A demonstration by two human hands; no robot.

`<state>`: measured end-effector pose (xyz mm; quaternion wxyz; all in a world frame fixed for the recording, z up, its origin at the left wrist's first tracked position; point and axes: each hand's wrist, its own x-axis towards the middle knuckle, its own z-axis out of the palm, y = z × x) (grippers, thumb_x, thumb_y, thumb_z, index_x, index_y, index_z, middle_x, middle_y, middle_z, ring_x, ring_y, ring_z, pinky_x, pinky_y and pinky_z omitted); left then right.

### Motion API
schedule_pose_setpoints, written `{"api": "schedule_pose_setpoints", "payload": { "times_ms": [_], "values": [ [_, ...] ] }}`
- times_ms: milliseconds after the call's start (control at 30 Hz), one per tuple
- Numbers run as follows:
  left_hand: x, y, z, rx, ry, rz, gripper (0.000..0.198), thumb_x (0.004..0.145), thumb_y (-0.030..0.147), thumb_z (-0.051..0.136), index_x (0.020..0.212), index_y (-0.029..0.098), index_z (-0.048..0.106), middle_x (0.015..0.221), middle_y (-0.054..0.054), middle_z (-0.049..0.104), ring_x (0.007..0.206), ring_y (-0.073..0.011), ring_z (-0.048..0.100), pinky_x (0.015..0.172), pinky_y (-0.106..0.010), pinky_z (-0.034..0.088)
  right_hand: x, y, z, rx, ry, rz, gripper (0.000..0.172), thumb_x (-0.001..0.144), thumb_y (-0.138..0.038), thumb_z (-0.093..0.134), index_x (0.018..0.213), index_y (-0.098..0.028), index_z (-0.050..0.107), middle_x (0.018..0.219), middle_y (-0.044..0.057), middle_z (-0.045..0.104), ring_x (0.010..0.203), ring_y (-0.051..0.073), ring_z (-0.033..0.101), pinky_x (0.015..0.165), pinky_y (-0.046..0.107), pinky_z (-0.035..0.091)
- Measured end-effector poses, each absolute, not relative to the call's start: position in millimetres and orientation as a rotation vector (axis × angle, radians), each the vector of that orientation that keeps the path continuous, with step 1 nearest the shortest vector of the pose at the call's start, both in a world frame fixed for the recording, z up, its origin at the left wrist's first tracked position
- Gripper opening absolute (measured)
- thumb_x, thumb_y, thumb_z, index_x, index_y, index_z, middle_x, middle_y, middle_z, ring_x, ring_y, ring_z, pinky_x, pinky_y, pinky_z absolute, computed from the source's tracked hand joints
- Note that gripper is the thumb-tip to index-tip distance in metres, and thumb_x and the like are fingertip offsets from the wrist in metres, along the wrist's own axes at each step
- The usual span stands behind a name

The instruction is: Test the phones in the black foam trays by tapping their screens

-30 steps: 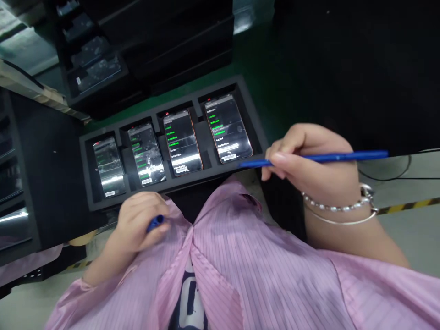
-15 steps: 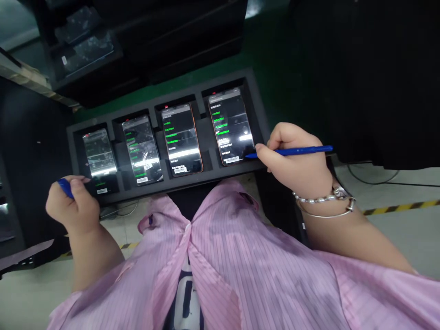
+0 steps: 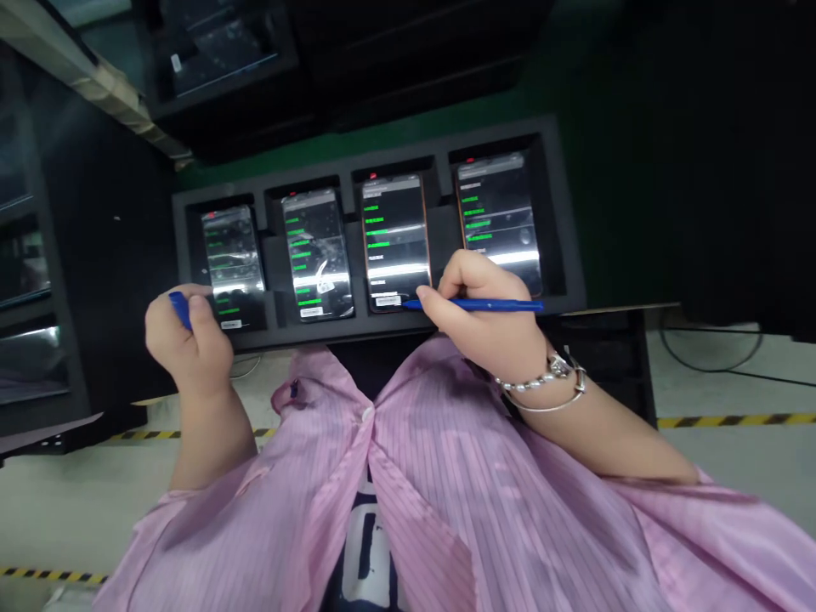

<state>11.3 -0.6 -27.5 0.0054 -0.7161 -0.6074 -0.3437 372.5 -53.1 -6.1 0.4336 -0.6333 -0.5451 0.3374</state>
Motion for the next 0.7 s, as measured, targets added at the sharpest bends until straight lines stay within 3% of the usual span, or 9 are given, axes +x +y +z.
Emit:
{"api": "schedule_pose_setpoints", "payload": {
  "times_ms": [400,600,700],
  "values": [
    [8.1,-3.2,-27.7,-2.348,-1.727,-1.248,0.019,0.104,0.032,0.052,0.102,0.02,0.066,0.106,-0.007,0.075,0.108,-0.0249,0.07,0.1,-0.043,0.05,361.1,-49.8,-7.1,-1.759,-1.411,0.646,0.031,0.077,-0.02,0.072,0.062,-0.021,0.045,0.055,-0.005,0.054,0.052,0.011,0.051,0.053,0.029,0.04],
    [7.7,-7.5,-27.8,-2.36,-1.718,-1.362,0.024,0.107,0.036,0.047,0.103,0.021,0.066,0.105,-0.007,0.074,0.105,-0.0237,0.071,0.096,-0.043,0.054,349.4,-46.6,6.3,-1.45,-1.086,0.494,0.031,0.072,-0.015,0.072,0.065,-0.024,0.044,0.051,-0.004,0.053,0.043,0.016,0.058,0.038,0.028,0.043],
    [5.6,-10.4,-30.4,-2.367,-1.66,-1.481,0.02,0.106,0.033,0.049,0.106,0.022,0.065,0.104,-0.006,0.073,0.102,-0.0223,0.071,0.093,-0.04,0.054,325.3,-42.6,17.0,-1.24,-1.16,0.55,0.029,0.074,-0.017,0.076,0.07,-0.023,0.049,0.054,-0.005,0.054,0.042,0.015,0.055,0.038,0.03,0.047]
  ]
}}
